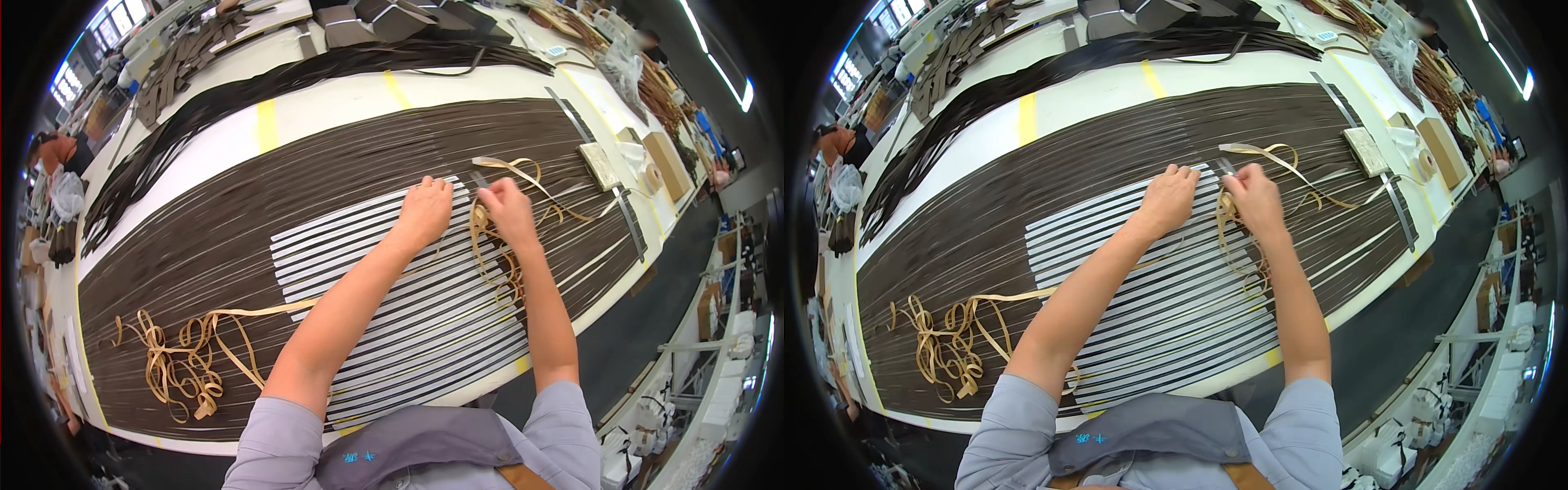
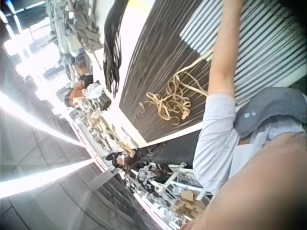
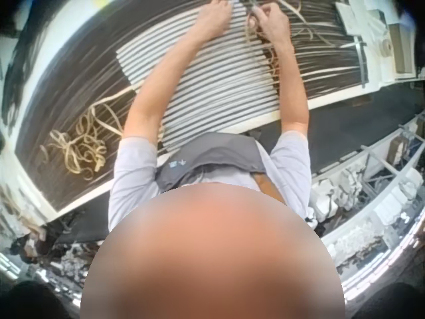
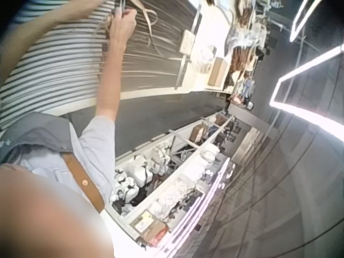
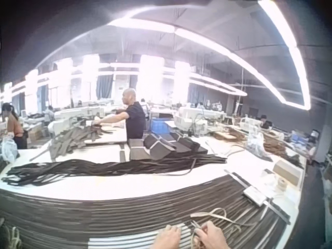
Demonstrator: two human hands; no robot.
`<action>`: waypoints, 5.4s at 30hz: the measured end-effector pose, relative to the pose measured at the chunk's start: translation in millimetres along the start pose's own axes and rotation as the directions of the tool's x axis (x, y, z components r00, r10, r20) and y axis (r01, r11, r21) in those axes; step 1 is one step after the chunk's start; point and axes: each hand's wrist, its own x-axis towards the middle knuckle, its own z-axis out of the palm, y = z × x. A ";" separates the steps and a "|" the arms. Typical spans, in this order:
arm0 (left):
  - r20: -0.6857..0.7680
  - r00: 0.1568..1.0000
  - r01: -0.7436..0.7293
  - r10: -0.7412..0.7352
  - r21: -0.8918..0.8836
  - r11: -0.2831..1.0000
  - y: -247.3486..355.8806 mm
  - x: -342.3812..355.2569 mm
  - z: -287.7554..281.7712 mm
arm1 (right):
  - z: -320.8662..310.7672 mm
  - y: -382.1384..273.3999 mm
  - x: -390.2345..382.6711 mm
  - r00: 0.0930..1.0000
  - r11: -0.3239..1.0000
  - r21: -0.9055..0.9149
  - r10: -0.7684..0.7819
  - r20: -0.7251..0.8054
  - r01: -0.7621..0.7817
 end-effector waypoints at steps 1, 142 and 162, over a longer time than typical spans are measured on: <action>0.005 1.000 0.004 -0.004 0.035 0.999 1.3 1.2 1.2 | -13.3 -0.7 -5.8 1.000 1.000 0.020 0.013 -0.029 -0.012; 0.143 0.694 0.677 -0.706 -0.465 0.571 -206.2 -181.2 -145.2 | 206.3 -219.2 18.1 0.599 0.972 0.123 -0.220 0.770 0.200; 0.199 0.696 0.694 -0.690 -0.436 0.573 -202.6 -180.1 -149.6 | 211.9 -229.0 2.6 0.636 0.974 0.004 -0.150 0.757 0.226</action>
